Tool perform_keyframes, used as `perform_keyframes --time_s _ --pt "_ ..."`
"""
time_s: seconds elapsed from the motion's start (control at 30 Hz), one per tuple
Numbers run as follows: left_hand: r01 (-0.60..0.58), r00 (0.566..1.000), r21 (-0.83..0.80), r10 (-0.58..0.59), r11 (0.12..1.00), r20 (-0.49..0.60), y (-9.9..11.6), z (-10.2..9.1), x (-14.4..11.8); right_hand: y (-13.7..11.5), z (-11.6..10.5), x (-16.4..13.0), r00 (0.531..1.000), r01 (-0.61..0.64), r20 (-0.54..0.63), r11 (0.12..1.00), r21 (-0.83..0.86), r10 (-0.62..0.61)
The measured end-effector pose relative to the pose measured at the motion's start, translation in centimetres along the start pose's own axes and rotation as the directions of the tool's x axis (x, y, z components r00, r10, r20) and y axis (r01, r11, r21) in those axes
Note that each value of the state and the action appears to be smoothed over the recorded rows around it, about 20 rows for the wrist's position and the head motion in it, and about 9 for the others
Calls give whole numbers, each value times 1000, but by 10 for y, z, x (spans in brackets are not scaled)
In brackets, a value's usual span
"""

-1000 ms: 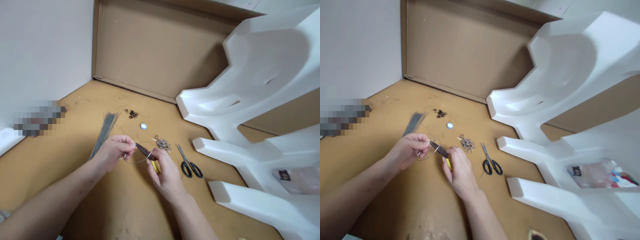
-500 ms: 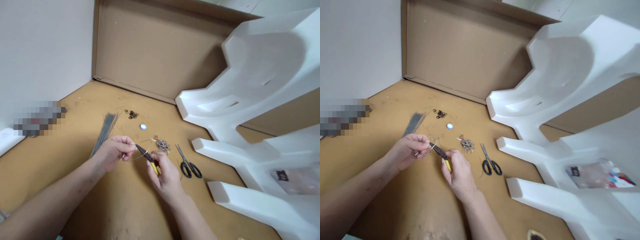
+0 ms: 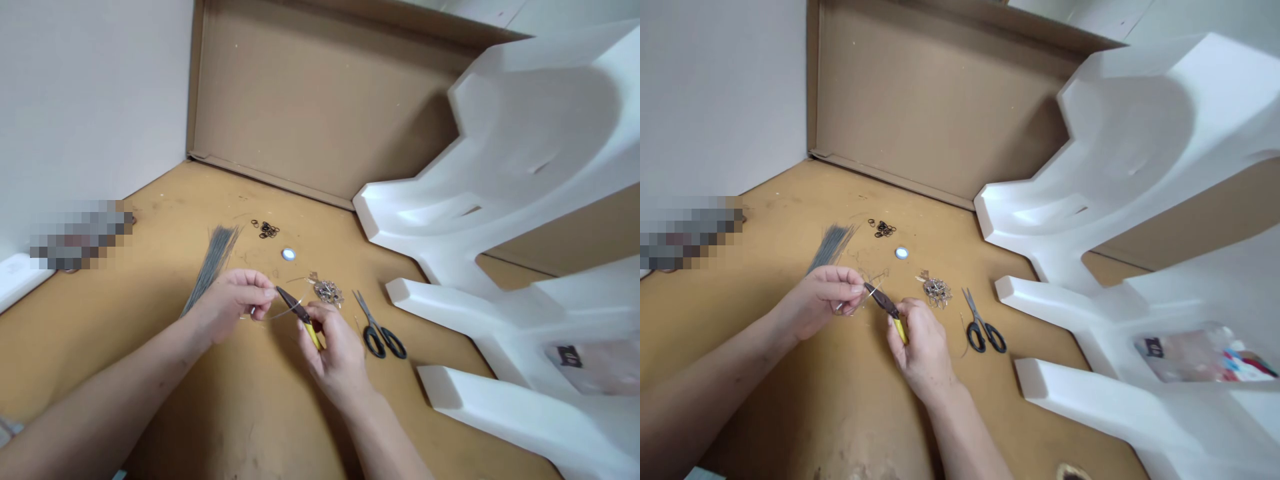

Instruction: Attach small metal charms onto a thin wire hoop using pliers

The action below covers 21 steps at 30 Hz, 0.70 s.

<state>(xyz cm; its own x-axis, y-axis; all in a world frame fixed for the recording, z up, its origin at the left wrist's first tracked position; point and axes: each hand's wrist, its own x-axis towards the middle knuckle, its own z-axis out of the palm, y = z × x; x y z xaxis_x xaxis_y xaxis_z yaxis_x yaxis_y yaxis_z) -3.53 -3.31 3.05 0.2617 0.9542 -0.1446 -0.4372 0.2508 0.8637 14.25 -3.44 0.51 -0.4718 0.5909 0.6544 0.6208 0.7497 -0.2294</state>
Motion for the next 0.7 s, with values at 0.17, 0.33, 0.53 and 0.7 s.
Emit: perform_keyframes --time_s 0.17,0.33,0.53,0.7 --pt "-125 990 101 130 987 -48 -3 0 -1 -1 4 -2 997 -72 10 995 62 72" --pt "-209 955 241 251 948 -160 -6 3 -1 -6 4 2 989 -144 64 980 135 136" --pt "-269 931 266 320 926 -174 -8 2 -1 -7 7 0 985 -154 107 974 164 138" --pt "-278 935 244 320 929 -154 -10 -2 -1 -7 8 -1 986 -153 88 976 153 141"
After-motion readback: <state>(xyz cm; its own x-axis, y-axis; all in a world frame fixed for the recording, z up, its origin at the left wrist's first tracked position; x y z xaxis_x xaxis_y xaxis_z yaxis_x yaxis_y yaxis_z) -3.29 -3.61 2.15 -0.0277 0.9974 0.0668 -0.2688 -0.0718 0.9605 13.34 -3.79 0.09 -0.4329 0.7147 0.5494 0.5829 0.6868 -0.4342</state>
